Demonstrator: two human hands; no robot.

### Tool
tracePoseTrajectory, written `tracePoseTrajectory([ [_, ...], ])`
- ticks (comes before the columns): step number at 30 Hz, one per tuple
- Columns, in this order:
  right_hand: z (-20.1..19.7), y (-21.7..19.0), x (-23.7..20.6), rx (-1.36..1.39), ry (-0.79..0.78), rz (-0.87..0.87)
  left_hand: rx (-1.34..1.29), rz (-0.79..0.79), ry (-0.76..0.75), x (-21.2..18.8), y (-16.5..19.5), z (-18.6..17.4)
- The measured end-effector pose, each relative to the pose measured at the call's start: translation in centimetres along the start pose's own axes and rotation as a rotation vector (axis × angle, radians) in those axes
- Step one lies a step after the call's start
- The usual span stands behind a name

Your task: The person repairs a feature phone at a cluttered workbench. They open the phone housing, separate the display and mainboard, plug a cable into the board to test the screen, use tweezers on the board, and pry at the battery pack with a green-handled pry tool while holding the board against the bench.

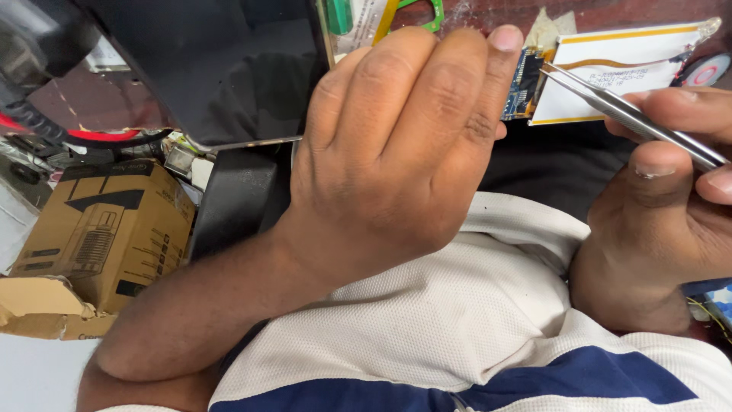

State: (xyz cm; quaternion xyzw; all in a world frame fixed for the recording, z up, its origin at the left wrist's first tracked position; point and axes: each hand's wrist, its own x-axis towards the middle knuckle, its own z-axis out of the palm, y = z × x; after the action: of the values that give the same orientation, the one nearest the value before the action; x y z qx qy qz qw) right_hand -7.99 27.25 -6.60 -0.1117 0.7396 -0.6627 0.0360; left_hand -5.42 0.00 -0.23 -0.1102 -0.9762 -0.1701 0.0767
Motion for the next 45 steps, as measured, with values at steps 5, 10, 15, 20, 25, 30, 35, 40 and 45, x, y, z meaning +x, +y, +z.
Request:
tracePoseTrajectory([
  [5, 0.1, -0.2, -0.1, -0.014, 0.009, 0.001, -0.035, -0.020, -0.019, 0.1, -0.1, -0.3],
  [10, 0.3, -0.2, -0.3, -0.003, 0.021, 0.012, -0.043, -0.035, -0.023, 0.2, -0.1, -0.4],
  [15, 0.3, -0.1, -0.3, 0.000, 0.028, 0.015, -0.080, -0.054, -0.028, 0.2, 0.0, -0.5],
  [20, 0.5, -0.2, -0.3, 0.001, 0.032, 0.014, -0.093, -0.046, -0.008, 0.3, -0.2, -0.4],
  [25, 0.5, -0.1, -0.3, 0.004, 0.036, 0.015, -0.108, -0.043, -0.003, 0.4, -0.3, -0.4],
  [30, 0.8, -0.6, 0.3, 0.014, 0.052, 0.004, -0.067, -0.011, -0.007, 0.9, -0.6, -0.7],
  [35, 2.1, -2.3, 2.6, 0.017, 0.084, -0.060, -0.025, 0.008, 0.032, 1.3, -0.4, -0.5],
  [40, 0.6, -4.9, 6.1, -0.397, 0.068, -0.266, -0.021, 0.019, 0.038, 1.1, -0.4, -0.1],
  [45, -2.0, -6.4, 8.1, -1.200, -0.143, -0.487, -0.016, 0.041, 0.053, 0.8, -0.5, 0.2],
])
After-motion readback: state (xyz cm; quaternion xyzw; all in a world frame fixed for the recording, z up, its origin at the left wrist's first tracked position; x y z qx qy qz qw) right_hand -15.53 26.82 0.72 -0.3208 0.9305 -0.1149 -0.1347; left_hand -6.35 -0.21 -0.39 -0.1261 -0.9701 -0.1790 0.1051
